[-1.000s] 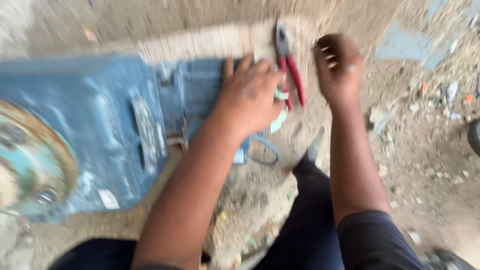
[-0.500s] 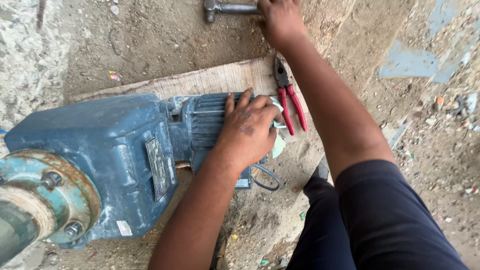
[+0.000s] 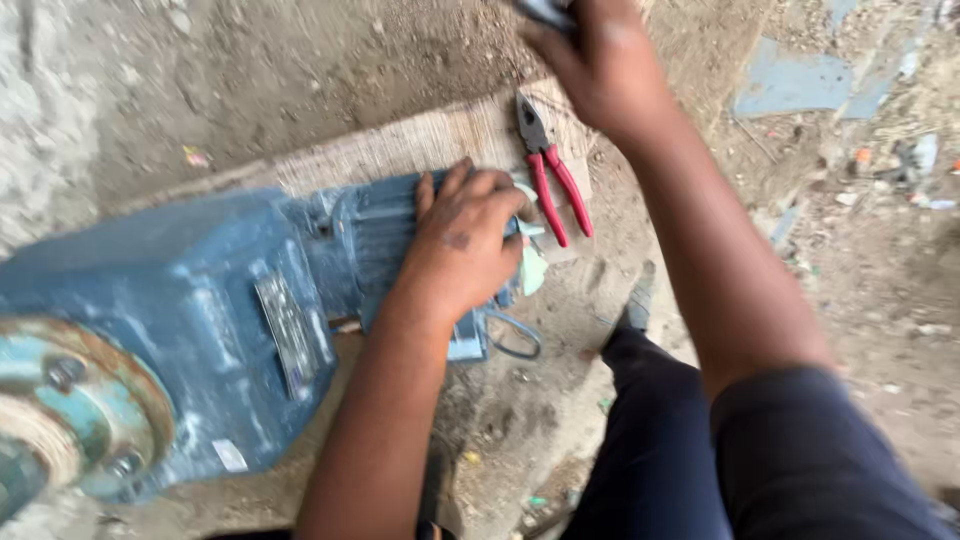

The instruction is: The person works on a blue electric water pump motor resting on wooden planks on the ground. They hammer the motor housing, use red-handled pliers to pry and grip parts, cut a wire with side cutters, and use a screwdriver on the motor's terminal box while repositioning the unit.

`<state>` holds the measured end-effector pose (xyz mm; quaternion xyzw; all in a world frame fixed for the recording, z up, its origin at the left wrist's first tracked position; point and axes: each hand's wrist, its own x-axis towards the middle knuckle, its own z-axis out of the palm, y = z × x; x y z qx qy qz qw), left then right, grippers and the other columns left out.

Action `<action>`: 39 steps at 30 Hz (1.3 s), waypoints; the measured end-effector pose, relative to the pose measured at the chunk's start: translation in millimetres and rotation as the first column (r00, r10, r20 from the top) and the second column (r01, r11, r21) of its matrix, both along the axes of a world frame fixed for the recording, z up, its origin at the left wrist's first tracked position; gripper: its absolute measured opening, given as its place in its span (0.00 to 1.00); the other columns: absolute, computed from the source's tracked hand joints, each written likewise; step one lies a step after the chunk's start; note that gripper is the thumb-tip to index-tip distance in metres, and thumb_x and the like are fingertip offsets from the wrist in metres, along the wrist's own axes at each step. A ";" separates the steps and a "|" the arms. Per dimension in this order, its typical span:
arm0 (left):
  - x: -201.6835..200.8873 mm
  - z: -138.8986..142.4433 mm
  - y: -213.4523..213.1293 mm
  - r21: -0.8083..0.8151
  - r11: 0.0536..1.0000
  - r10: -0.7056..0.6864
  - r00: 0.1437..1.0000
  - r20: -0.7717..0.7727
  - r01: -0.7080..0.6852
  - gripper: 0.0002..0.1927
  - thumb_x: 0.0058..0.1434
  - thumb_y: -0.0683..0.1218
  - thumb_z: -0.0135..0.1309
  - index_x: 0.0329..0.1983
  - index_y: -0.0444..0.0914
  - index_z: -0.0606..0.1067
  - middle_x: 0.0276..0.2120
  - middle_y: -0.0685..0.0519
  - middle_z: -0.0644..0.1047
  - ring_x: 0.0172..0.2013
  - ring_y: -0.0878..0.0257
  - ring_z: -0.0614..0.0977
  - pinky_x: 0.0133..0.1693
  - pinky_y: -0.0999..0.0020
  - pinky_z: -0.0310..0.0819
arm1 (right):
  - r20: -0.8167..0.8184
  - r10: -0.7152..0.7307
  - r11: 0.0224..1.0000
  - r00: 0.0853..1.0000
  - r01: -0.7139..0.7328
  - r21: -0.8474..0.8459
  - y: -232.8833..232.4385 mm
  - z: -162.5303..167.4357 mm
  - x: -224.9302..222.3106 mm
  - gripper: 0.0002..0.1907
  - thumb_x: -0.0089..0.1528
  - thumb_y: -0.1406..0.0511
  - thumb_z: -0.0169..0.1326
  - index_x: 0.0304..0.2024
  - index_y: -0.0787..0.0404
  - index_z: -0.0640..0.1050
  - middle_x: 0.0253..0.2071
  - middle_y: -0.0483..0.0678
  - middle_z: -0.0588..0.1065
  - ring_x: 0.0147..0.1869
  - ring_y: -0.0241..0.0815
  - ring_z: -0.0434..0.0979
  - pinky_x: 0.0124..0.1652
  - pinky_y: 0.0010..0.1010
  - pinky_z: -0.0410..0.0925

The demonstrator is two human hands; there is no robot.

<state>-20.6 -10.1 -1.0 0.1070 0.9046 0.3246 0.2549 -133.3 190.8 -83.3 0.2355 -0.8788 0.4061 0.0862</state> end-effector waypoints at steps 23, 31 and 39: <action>-1.4 -13.6 7.0 -0.047 0.981 -0.190 0.982 0.002 0.190 0.12 0.45 0.48 0.72 0.34 0.56 0.85 0.60 0.59 0.70 0.64 0.55 0.66 0.65 0.27 0.39 | 0.213 -0.323 0.946 0.922 0.307 0.105 51.3 71.4 255.0 0.12 0.75 0.70 0.56 0.59 0.65 0.70 0.40 0.55 0.75 0.38 0.47 0.77 0.39 0.32 0.70; 5.1 -22.0 8.9 -0.024 0.990 -0.144 0.986 -0.083 0.143 0.11 0.44 0.45 0.70 0.29 0.56 0.85 0.52 0.60 0.74 0.57 0.57 0.72 0.62 0.28 0.46 | 0.095 -0.273 0.900 0.957 0.219 0.376 34.4 101.3 252.1 0.16 0.75 0.67 0.60 0.62 0.67 0.74 0.44 0.58 0.77 0.43 0.56 0.81 0.41 0.42 0.72; 13.1 -37.5 8.2 0.041 0.996 -0.064 0.966 -0.249 0.076 0.11 0.46 0.40 0.67 0.26 0.52 0.84 0.51 0.59 0.75 0.55 0.55 0.74 0.57 0.31 0.54 | 0.043 -0.256 0.848 0.966 0.203 0.489 25.9 91.6 254.8 0.14 0.77 0.64 0.60 0.60 0.67 0.76 0.43 0.58 0.77 0.38 0.53 0.79 0.37 0.39 0.70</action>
